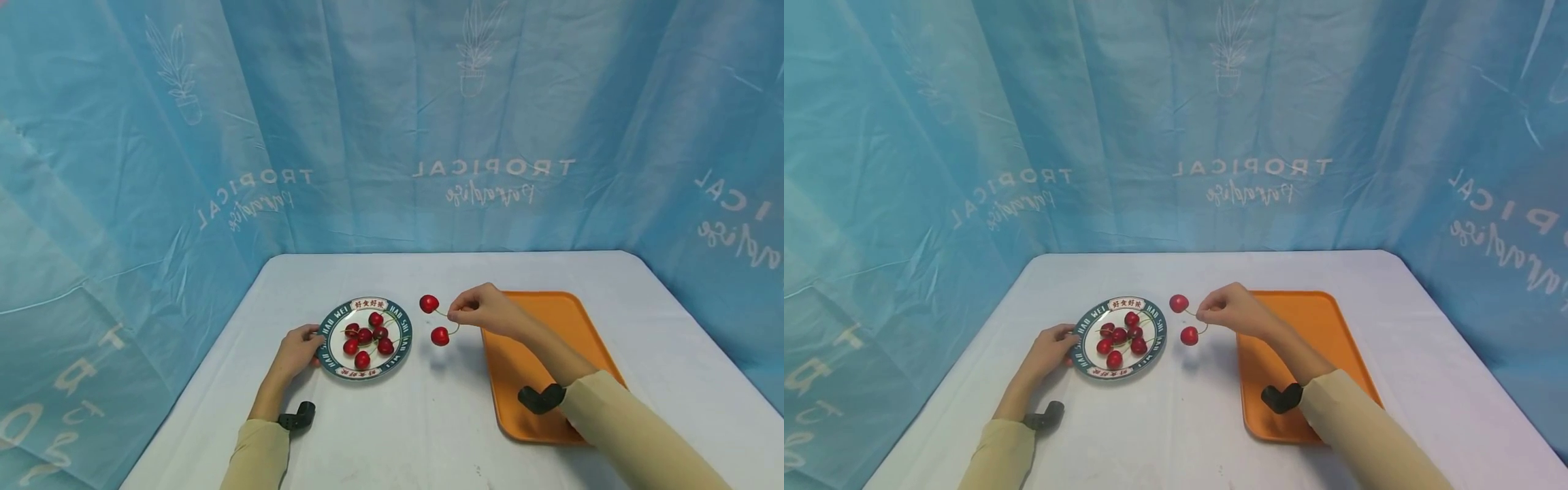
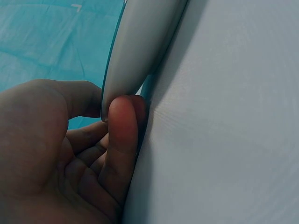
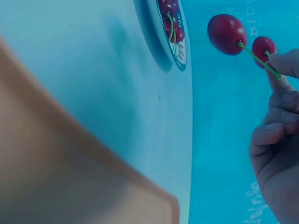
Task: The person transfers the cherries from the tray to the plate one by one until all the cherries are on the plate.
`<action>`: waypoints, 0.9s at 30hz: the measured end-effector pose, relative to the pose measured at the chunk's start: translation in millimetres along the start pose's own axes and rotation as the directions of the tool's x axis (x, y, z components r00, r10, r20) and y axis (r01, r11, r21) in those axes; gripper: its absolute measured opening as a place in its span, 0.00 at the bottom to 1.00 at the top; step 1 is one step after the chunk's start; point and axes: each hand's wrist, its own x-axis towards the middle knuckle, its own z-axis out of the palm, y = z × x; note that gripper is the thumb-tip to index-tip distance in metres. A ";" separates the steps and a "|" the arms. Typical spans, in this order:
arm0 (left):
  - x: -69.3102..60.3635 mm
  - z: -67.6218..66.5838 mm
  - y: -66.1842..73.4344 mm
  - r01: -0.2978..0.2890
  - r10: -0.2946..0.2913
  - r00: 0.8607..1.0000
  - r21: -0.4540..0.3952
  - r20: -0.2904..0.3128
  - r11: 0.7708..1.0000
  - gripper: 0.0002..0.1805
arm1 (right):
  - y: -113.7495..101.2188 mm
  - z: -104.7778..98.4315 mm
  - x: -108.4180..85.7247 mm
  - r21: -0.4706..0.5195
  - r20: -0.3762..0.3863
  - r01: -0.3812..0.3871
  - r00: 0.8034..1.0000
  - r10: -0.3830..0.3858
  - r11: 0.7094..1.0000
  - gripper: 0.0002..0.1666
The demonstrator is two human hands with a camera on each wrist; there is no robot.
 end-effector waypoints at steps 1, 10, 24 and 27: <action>0.2 0.0 -0.4 -0.001 0.001 1.000 0.001 -0.002 1.000 0.25 | -0.8 1.7 2.6 0.009 0.005 0.003 1.000 -0.003 1.000 0.08; 0.7 1.2 -3.9 0.002 -0.002 1.000 0.019 -0.010 1.000 0.25 | -9.7 14.9 23.2 0.048 0.039 -0.007 0.999 0.005 0.999 0.08; 1.9 -0.4 -1.0 -0.001 0.001 1.000 0.029 -0.002 1.000 0.25 | -17.4 40.5 44.2 0.044 0.101 0.029 0.994 -0.034 0.999 0.11; 1.0 -0.3 0.8 0.001 -0.001 1.000 0.027 -0.004 1.000 0.25 | -19.8 46.9 49.6 0.043 0.109 0.036 0.993 -0.040 0.998 0.12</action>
